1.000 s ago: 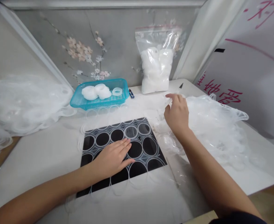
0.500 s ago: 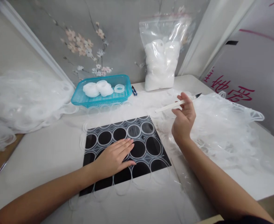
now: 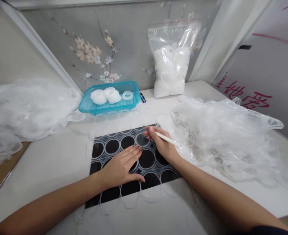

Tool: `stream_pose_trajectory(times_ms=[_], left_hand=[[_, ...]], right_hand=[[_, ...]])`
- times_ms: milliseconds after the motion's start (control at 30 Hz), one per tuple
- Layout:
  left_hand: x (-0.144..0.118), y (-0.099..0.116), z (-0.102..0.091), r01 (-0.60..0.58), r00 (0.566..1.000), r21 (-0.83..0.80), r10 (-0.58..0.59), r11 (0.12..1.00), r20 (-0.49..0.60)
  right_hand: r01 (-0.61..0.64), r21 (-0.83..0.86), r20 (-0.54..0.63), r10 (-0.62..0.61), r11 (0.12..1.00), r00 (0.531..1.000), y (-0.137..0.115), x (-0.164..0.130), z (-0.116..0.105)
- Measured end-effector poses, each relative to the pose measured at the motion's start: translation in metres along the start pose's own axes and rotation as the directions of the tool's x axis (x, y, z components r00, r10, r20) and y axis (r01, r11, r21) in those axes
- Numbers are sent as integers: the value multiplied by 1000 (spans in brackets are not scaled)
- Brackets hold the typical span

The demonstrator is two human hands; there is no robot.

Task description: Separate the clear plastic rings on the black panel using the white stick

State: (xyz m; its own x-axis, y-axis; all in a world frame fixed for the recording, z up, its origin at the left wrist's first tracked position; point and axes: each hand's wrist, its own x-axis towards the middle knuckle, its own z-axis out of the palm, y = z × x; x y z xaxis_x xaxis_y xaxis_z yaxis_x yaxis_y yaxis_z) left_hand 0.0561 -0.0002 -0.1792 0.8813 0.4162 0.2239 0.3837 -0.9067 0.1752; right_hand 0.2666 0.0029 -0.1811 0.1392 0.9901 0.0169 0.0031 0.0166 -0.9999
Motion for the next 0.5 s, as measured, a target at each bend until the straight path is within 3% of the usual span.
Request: stream_pose_trajectory(times_ms=[200, 367, 500], left_hand=[[0, 3, -9, 8, 988, -122, 11, 992, 154], [0, 2, -12, -14, 975, -141, 45, 990, 218], [1, 4, -11, -11, 965, -129, 44, 992, 259]], right_hand=[[94, -280, 122, -62, 955, 991, -3, -7, 3], [177, -490, 221, -75, 854, 972, -6, -14, 4], [302, -531, 344, -124, 791, 931, 4, -17, 9]])
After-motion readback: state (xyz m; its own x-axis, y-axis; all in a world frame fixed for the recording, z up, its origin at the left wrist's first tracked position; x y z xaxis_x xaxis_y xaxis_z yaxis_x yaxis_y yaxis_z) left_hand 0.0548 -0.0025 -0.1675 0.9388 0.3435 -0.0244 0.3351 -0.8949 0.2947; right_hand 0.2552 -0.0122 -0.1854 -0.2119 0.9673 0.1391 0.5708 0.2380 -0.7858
